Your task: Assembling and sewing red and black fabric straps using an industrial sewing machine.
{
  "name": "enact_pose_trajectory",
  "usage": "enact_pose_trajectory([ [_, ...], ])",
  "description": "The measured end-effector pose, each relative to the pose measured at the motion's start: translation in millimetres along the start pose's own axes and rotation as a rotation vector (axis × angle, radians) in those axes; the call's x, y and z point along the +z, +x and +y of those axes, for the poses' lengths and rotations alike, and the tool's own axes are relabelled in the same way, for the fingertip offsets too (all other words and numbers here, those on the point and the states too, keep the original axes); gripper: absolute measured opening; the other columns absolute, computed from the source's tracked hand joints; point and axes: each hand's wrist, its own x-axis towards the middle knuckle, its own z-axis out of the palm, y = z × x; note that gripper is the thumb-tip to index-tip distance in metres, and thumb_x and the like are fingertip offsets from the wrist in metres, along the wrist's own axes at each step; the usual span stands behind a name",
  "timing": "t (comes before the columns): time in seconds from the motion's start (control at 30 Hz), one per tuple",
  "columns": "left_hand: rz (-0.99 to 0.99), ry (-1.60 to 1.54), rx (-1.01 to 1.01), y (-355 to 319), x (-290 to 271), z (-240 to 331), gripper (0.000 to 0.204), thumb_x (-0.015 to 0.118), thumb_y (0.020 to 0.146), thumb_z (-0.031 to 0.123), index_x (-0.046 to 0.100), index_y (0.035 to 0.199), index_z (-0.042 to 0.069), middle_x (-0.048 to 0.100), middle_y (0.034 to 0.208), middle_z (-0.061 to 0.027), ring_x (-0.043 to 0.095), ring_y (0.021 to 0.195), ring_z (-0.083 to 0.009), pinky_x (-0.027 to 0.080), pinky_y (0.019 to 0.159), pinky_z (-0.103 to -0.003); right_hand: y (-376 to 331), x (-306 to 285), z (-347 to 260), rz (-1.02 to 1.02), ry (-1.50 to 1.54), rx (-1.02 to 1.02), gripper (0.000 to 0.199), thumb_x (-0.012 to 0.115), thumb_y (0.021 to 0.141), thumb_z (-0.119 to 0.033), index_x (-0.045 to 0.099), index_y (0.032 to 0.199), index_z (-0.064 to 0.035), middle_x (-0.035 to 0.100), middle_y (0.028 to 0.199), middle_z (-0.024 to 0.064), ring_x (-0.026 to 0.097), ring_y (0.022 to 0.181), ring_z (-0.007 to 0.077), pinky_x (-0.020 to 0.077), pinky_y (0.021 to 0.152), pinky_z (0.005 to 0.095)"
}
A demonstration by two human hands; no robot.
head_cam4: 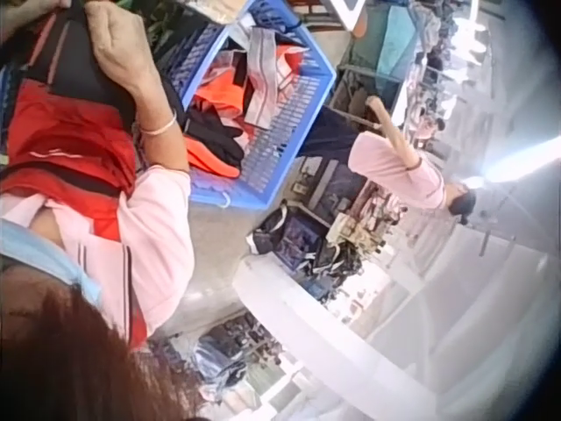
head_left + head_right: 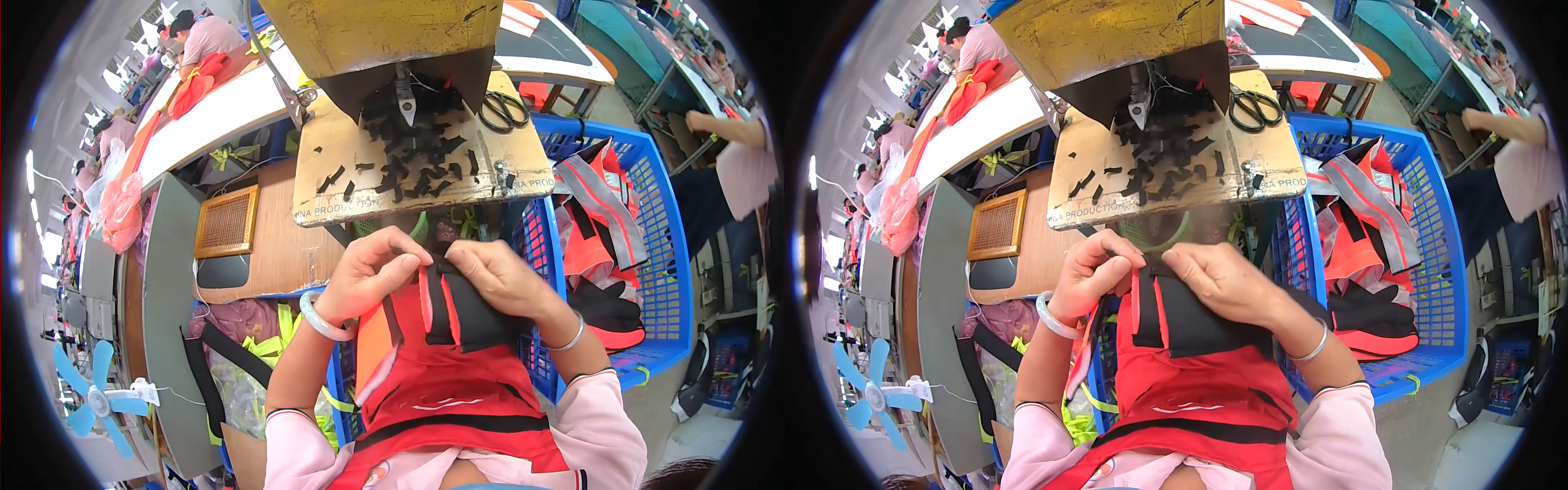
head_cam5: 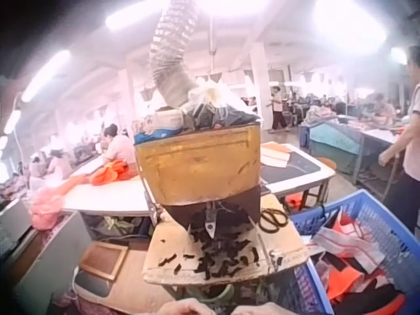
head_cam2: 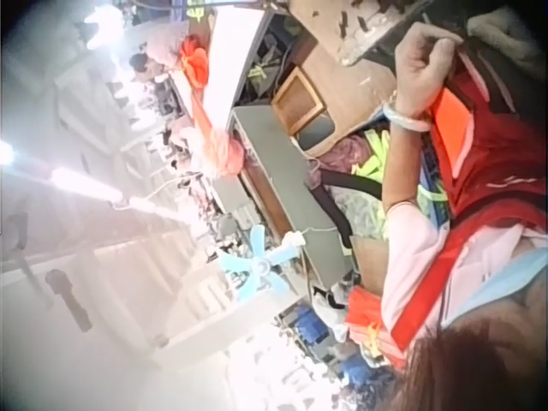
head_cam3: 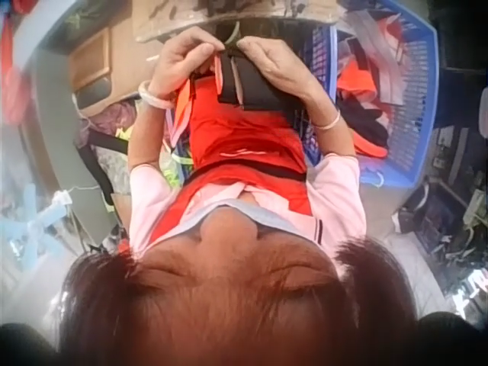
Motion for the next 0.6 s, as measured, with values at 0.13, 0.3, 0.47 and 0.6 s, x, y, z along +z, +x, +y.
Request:
enact_pose_trajectory([
  [0.13,0.125,-0.269,-0.126,19.0,-4.3,3.1,0.032,0.057,0.099,0.028,0.054,0.116,0.001,0.063,0.08,-0.006,0.041,0.051,-0.0033,0.032,0.046,-0.018,19.1,-27.9,-23.4,0.247,-0.515,-0.214,0.028,0.052,0.099,-0.023,0.059,0.083,-0.0015,0.058,0.068,0.0194,0.059,0.065,0.0403,0.0449,0.056,0.0423],
  [0.3,0.145,-0.321,-0.301,51.4,-20.5,-4.8,0.025,0.051,0.1,0.028,0.054,0.092,0.004,0.05,0.062,-0.0007,0.035,0.046,-0.0052,0.026,0.043,-0.021,59.1,-52.9,-15.2,0.282,-0.896,-0.318,0.03,0.056,0.096,-0.031,0.06,0.078,-0.007,0.062,0.064,0.0151,0.063,0.061,0.036,0.0482,0.054,0.0454],
  [0.47,0.222,-0.475,-0.282,76.5,-30.4,-16.9,0.015,0.058,0.096,0.02,0.055,0.092,0.006,0.053,0.071,-0.0018,0.038,0.047,-0.0063,0.029,0.044,-0.021,89.5,-65.7,-3.5,0.223,-0.941,-0.216,0.029,0.055,0.097,-0.028,0.064,0.082,-0.0048,0.063,0.072,0.019,0.062,0.069,0.0394,0.047,0.06,0.0473],
  [0.6,0.366,-0.485,-0.245,95.8,-34.8,-20.0,0.017,0.059,0.094,0.018,0.051,0.083,0.007,0.051,0.07,-0.0021,0.038,0.045,-0.0066,0.03,0.042,-0.021,112.4,-75.9,12.9,0.235,-0.836,-0.215,0.031,0.054,0.097,-0.029,0.065,0.084,-0.003,0.062,0.073,0.0215,0.061,0.072,0.0416,0.0472,0.062,0.0477],
])
